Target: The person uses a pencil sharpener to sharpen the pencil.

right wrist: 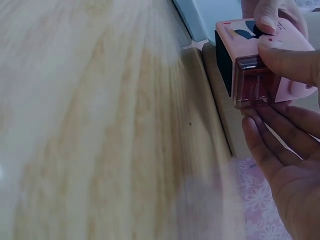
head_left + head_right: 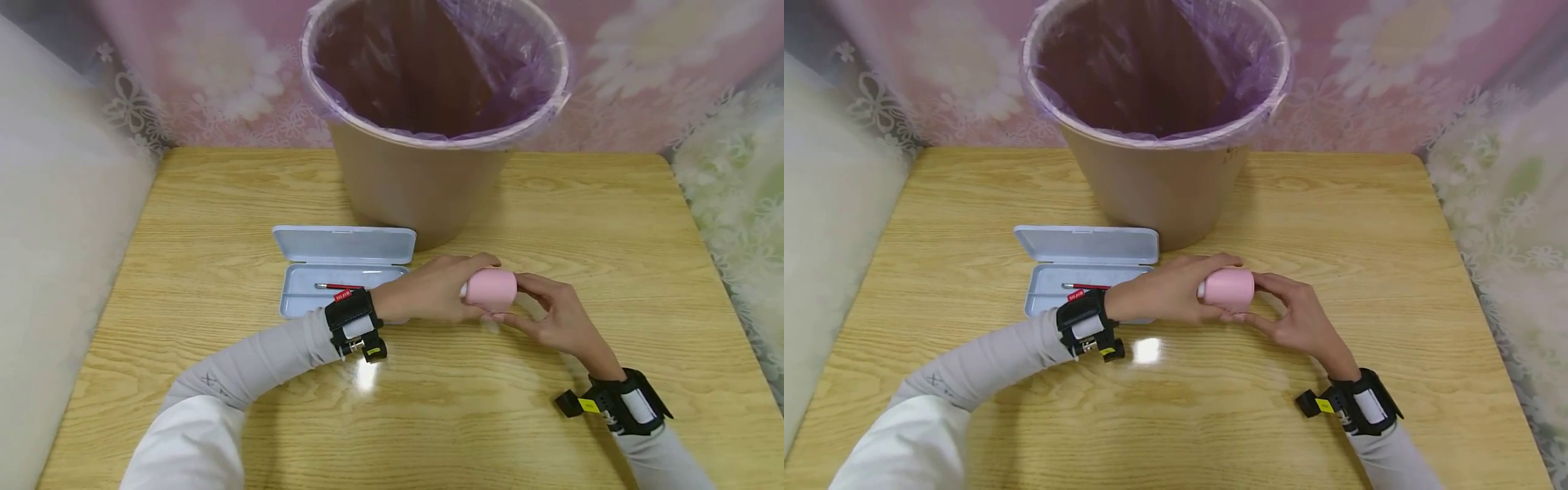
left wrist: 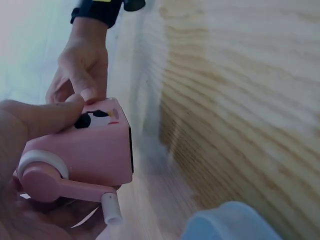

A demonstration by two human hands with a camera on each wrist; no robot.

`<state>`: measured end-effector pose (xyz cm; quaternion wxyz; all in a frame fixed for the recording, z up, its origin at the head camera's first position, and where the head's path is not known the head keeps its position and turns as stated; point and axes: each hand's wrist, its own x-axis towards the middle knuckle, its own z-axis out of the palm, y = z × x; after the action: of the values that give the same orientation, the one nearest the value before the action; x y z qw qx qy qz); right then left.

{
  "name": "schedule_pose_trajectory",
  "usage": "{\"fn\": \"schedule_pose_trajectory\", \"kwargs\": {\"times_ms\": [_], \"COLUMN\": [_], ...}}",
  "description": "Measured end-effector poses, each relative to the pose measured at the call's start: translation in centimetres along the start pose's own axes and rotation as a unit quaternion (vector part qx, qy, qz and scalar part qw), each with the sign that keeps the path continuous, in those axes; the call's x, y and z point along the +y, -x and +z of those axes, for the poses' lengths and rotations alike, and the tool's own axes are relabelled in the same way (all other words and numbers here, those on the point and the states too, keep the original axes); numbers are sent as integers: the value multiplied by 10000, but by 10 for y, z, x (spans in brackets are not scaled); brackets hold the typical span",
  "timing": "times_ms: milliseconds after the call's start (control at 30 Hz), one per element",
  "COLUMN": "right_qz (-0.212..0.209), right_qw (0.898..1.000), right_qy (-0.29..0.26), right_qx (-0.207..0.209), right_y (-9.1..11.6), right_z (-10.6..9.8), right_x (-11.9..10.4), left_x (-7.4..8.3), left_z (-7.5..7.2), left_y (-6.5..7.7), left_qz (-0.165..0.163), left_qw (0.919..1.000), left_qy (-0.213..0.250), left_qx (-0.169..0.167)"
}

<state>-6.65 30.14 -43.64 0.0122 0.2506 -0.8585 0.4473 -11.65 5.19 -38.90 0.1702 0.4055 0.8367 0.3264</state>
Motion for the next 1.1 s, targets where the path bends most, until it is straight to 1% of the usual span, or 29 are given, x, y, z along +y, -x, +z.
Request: {"fn": "schedule_pose_trajectory", "kwargs": {"times_ms": [67, 200, 300, 500, 600, 900, 1000, 1100], "right_qz": [-43, -72, 41, 290, 421, 826, 938, 1140], "right_qw": [10000, 9996, 9996, 9990, 9984, 9962, 9952, 9931], "right_qy": [56, 247, 247, 338, 365, 234, 215, 154], "right_qx": [4, 110, 125, 27, -11, -130, -177, -231], "right_y": [-2, -8, -10, -11, -11, -11, -12, -11], "right_z": [1, 2, 3, 4, 5, 6, 7, 9], "right_x": [1, 3, 7, 13, 16, 18, 18, 15], "left_x": [-3, -5, -7, -12, -14, -17, -18, -18], "left_z": [-1, -1, -1, 2, 5, 10, 12, 14], "left_y": [0, -2, -2, -6, -6, -5, -5, -4], "left_qz": [-72, -20, -29, -15, -5, 148, 146, 102], "left_qw": [9998, 9999, 9998, 10000, 10000, 9992, 9985, 9977], "left_qy": [209, 130, 114, 62, -46, -334, -480, -625], "left_qx": [-18, 75, 137, 31, 5, 153, 205, 236]}}
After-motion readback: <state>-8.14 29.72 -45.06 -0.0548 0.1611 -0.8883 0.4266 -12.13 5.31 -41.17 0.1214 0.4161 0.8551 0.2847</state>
